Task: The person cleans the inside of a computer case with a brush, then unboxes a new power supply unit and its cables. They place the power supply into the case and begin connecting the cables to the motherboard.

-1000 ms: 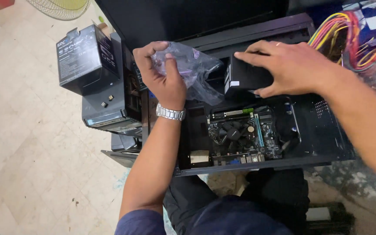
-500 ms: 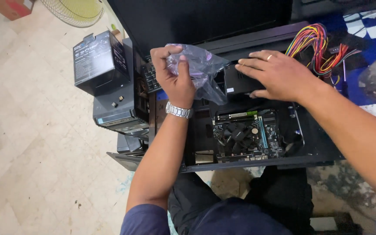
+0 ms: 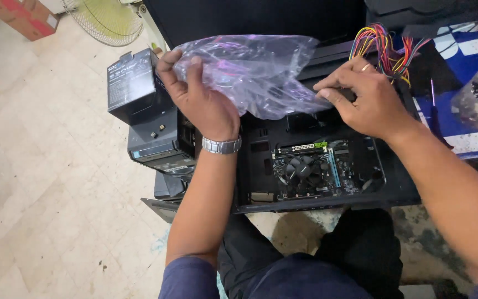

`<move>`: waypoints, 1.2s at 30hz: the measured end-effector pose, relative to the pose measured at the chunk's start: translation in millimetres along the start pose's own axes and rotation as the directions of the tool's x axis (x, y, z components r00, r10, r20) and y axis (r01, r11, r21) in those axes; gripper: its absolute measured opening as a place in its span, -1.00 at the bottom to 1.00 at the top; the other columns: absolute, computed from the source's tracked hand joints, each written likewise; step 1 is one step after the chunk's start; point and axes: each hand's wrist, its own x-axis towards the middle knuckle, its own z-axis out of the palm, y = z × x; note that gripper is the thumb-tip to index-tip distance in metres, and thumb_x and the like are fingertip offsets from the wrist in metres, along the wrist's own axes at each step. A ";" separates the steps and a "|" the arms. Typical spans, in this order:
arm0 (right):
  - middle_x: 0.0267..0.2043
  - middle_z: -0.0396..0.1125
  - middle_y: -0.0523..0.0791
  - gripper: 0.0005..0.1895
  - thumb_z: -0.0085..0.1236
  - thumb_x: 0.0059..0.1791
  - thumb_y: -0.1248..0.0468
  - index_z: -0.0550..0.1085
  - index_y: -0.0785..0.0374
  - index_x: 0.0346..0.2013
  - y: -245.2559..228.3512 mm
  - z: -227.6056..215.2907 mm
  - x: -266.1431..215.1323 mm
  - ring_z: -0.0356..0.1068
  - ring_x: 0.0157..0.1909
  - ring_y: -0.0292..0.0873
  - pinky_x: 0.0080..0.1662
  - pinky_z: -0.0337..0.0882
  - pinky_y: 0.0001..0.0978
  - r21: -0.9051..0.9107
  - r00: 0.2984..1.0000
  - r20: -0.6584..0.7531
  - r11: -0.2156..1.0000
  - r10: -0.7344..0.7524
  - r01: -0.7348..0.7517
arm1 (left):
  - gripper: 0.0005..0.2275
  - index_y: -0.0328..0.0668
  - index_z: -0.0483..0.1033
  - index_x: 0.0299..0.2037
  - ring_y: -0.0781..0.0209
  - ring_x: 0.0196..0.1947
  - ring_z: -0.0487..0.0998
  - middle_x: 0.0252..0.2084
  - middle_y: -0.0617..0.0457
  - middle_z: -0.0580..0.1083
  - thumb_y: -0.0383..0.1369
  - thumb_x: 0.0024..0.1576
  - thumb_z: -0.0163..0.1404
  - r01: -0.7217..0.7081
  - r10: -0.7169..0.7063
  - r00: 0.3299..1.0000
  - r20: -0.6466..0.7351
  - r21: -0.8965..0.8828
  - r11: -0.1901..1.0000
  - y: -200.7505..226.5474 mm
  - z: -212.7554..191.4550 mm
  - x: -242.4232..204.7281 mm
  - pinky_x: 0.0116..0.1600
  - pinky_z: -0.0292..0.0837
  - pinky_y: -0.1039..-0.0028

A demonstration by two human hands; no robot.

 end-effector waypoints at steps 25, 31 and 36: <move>-0.25 0.42 -0.15 -0.80 0.38 0.04 0.42 0.46 0.21 -0.21 30.1 37.2 -19.5 0.39 -0.19 -0.34 -0.14 0.36 -0.53 0.242 0.882 -0.330 0.934 0.335 -0.264 | -0.61 0.06 0.23 0.07 0.17 -0.48 0.43 -0.35 0.10 0.47 -0.29 0.05 0.07 0.105 -0.609 0.362 0.706 0.618 0.779 -51.7 4.7 -75.5 -0.29 0.31 0.35; -0.07 0.49 -0.12 -0.85 0.28 0.06 0.45 0.61 0.29 -0.08 10.4 32.2 -9.4 0.40 -0.12 -0.31 -0.01 0.36 -0.51 0.180 0.910 -0.267 0.944 0.318 -0.277 | -0.59 0.10 0.38 0.16 0.27 -0.38 0.47 -0.25 0.12 0.53 -0.33 0.08 0.12 0.198 -0.653 0.396 0.645 0.635 0.747 -45.3 3.5 -66.7 -0.24 0.36 0.44; -0.07 0.51 0.03 -0.78 0.27 -0.01 0.56 0.63 0.39 -0.08 27.3 30.2 -9.4 0.44 0.00 -0.03 0.15 0.42 -0.23 -0.155 0.968 -0.245 0.988 -0.046 0.008 | -0.62 0.01 0.46 0.02 0.32 -0.31 0.47 -0.13 0.12 0.52 -0.14 0.02 0.16 0.415 -0.717 0.373 0.589 0.585 0.696 -49.2 4.1 -68.1 -0.22 0.43 0.48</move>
